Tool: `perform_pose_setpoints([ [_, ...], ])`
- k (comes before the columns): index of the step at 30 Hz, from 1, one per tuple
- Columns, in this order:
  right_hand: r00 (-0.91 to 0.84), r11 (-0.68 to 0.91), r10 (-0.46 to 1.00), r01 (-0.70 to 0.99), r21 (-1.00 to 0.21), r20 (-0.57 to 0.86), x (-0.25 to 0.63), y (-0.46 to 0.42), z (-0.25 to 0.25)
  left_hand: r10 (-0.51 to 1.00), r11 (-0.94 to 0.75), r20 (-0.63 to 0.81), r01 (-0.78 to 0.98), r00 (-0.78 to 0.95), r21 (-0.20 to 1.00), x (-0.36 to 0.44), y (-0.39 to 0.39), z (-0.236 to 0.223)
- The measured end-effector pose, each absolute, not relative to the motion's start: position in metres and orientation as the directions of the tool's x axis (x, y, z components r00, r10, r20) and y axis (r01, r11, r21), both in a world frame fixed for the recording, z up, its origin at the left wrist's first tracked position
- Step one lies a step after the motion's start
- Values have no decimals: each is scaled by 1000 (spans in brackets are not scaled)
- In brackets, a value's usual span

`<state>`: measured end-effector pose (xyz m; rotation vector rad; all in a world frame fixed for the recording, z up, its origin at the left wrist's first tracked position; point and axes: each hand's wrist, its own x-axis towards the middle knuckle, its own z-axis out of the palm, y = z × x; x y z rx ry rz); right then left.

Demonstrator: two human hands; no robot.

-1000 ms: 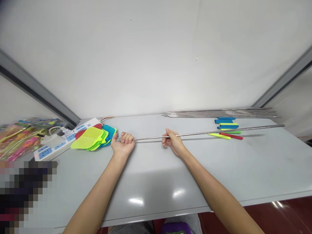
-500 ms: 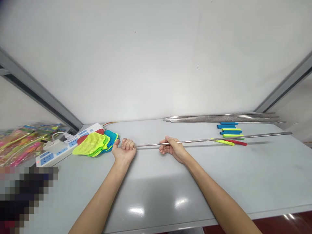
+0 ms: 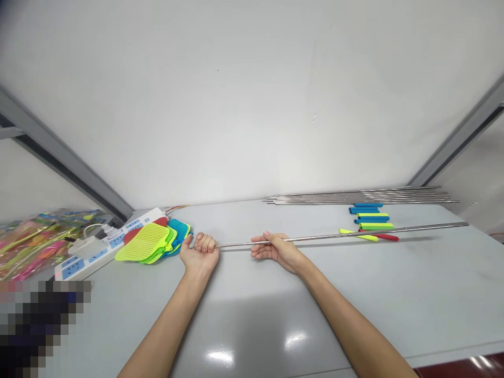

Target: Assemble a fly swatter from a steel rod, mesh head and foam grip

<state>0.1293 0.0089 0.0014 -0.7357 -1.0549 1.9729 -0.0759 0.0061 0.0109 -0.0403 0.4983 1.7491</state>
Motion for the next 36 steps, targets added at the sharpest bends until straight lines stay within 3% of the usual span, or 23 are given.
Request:
perform_pose_setpoints([
  [14,-532,-359,838,-369,-858,-122,128,8,2,918,-164,-311,-950,-246,267,-73,5,12],
  [27,-523,-337,845,-355,-872,-113,127,8,0,932,-173,-244,-919,-269,353,-72,5,6],
  [36,-523,-333,844,-343,-878,-116,126,8,1,924,-183,-260,-922,-280,342,-71,5,5],
])
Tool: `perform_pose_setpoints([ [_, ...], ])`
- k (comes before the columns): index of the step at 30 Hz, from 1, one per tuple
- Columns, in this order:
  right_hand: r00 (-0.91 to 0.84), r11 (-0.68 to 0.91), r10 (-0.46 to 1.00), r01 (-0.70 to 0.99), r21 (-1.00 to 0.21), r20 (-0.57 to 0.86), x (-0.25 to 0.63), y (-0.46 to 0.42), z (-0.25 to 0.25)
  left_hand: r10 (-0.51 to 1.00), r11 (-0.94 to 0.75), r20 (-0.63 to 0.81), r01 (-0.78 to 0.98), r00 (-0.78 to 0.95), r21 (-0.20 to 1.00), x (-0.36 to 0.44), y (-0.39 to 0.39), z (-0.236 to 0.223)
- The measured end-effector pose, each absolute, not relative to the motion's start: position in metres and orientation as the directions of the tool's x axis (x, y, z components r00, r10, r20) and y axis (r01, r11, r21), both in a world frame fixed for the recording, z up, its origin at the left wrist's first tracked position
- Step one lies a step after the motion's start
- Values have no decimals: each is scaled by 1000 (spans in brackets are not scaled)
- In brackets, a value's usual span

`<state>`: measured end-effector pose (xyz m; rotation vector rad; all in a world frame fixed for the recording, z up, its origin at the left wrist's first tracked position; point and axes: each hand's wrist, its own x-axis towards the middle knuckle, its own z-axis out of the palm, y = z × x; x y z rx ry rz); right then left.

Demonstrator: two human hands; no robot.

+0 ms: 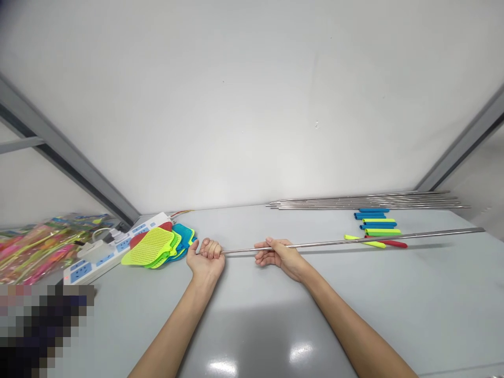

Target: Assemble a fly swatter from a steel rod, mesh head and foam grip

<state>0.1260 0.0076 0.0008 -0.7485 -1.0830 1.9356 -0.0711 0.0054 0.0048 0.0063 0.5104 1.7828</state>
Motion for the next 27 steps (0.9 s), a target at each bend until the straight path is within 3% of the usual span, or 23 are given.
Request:
perform_pose_setpoints([
  [6,-520,-327,846,-326,-887,-121,126,7,2,932,-182,-229,-908,-282,377,-72,6,3],
  [19,-531,-330,839,-323,-887,-119,127,8,0,925,-182,-260,-924,-277,335,-66,3,10],
  [24,-529,-341,841,-355,-870,-114,125,5,4,940,-215,-163,-891,-299,400,-74,7,17],
  [27,-517,-329,850,-376,-866,-98,125,4,9,866,-351,-126,-769,-483,534,-83,11,25],
])
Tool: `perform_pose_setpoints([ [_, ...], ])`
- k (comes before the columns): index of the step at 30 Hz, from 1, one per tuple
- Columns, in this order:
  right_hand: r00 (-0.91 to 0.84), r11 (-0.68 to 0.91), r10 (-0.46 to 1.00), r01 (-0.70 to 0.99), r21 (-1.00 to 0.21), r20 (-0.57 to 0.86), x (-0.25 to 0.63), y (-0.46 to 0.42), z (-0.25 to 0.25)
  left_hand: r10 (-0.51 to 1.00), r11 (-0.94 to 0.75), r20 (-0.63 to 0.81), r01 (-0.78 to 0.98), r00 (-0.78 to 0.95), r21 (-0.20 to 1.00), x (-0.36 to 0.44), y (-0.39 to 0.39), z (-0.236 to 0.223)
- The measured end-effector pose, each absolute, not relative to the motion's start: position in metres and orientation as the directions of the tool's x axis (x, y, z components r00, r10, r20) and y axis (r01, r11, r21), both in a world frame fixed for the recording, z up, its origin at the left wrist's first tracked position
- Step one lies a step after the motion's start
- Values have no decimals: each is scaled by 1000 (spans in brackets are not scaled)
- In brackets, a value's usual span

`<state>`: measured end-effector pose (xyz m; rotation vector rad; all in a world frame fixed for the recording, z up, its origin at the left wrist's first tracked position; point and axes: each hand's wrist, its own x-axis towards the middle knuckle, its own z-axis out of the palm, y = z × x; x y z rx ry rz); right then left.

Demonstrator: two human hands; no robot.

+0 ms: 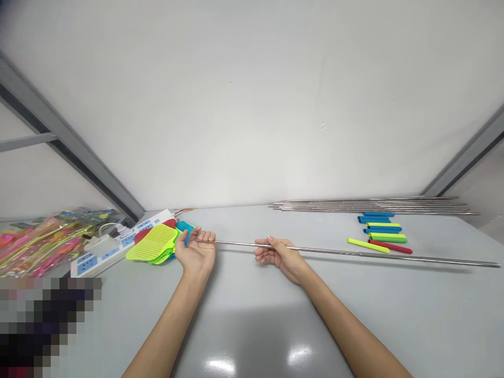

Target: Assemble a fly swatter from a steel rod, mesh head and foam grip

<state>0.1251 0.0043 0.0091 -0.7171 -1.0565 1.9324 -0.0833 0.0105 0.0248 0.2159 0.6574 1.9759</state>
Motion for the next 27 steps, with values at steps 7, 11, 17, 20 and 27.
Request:
perform_pose_setpoints([
  [7,-469,-292,879,-391,-873,-84,131,7,12,524,-441,657,488,-542,753,-80,-2,45],
  [11,-475,-297,876,-389,-872,-86,131,8,11,781,-423,624,733,-3,532,-64,-9,44],
  [17,-476,-272,877,-376,-886,-67,133,9,10,898,-430,308,768,313,474,-52,-10,35],
  [20,-499,-281,864,-368,-886,-67,132,9,10,904,-418,279,805,324,420,-49,-11,33],
  [27,-518,-301,853,-385,-873,-65,127,3,7,922,-366,263,866,286,340,-44,-16,32],
])
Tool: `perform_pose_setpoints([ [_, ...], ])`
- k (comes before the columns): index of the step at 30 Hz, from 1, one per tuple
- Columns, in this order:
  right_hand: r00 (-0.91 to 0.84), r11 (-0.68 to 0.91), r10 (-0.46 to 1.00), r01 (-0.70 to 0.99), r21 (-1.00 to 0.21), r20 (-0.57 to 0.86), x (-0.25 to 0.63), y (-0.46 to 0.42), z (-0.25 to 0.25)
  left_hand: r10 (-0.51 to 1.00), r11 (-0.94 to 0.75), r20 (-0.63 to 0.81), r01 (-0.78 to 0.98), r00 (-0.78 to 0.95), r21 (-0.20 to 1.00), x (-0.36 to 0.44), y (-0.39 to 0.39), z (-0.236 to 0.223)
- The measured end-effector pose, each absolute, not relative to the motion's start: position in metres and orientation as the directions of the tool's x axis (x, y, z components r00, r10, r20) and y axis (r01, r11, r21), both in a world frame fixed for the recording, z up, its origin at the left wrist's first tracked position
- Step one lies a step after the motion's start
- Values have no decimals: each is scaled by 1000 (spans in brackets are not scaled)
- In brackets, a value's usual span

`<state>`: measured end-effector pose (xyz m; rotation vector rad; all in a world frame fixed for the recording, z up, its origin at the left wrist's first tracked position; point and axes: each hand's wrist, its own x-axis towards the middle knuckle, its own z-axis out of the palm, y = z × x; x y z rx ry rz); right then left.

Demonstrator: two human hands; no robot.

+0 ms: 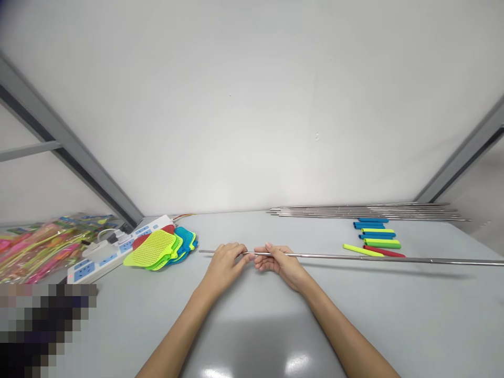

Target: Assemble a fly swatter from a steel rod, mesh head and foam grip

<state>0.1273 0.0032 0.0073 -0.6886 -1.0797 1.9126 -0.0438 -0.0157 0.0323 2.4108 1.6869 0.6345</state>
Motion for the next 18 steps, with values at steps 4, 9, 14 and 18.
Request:
perform_pose_setpoints([
  [4,-528,-301,848,-401,-865,-50,125,1,5,930,-330,267,896,254,298,-41,-17,28],
  [9,-513,-307,856,-401,-863,-66,124,3,2,929,-313,288,910,233,271,-37,-19,22],
  [14,-512,-312,856,-402,-861,-71,124,3,2,931,-310,281,912,234,268,-35,-20,22],
  [18,-522,-318,850,-395,-862,-74,125,3,1,935,-309,265,911,237,274,-33,-20,21],
])
